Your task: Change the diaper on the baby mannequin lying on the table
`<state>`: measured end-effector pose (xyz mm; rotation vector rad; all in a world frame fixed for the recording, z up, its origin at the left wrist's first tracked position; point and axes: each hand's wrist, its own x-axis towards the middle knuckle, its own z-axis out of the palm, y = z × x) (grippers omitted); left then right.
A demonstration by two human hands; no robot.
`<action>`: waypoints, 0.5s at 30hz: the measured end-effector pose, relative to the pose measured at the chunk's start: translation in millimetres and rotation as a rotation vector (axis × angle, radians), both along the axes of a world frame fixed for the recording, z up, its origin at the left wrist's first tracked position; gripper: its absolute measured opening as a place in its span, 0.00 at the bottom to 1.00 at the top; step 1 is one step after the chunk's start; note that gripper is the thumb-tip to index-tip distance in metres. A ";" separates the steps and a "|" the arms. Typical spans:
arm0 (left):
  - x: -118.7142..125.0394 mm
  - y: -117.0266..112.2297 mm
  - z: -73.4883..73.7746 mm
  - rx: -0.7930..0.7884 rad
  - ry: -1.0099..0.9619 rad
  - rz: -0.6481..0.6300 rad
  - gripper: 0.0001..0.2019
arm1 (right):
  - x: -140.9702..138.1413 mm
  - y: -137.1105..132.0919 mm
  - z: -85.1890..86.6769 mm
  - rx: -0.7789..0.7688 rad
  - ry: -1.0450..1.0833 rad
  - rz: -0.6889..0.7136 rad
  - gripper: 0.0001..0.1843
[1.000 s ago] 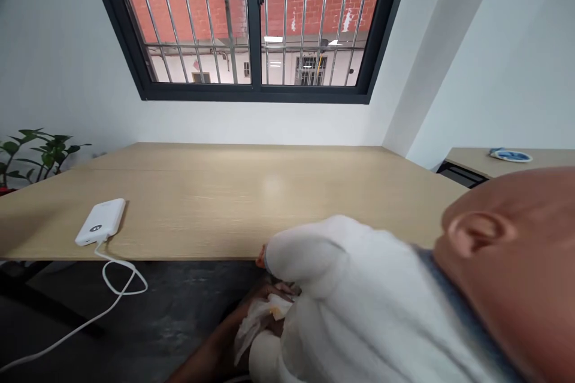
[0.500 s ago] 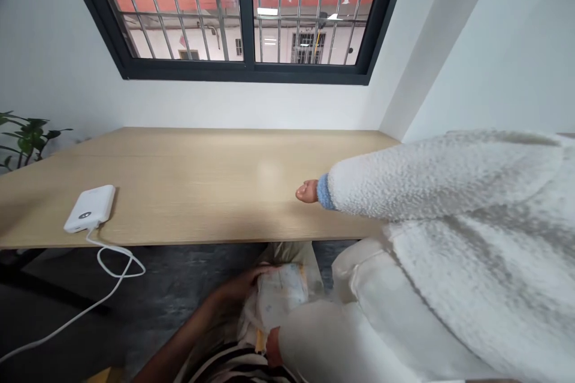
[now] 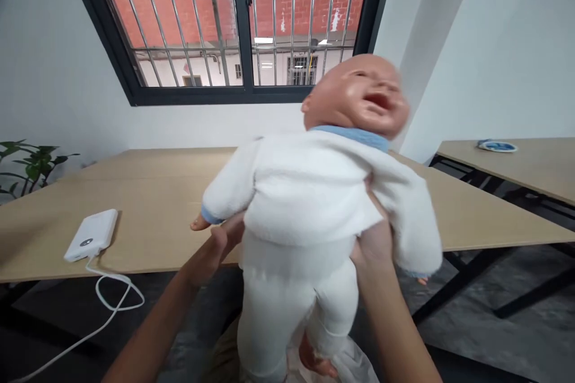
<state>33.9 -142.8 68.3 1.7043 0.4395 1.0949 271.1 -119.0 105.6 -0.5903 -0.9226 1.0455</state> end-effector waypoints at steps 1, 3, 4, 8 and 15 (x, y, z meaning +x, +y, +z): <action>2.4 7.3 8.2 0.007 -0.007 0.055 0.36 | -7.7 9.5 3.9 -0.004 -0.010 0.030 0.14; 5.8 24.3 23.4 0.030 -0.066 0.185 0.36 | -20.8 27.1 8.5 -0.005 -0.026 0.089 0.14; 6.6 33.7 29.8 0.035 -0.114 0.257 0.35 | -26.3 35.5 9.4 -0.004 -0.032 0.125 0.15; 2.5 76.3 41.4 -0.016 -0.250 0.433 0.31 | -41.6 68.9 4.6 0.028 0.018 0.228 0.16; -19.0 152.0 26.9 -0.085 -0.299 0.567 0.24 | -52.8 124.4 -13.3 0.023 0.041 0.329 0.19</action>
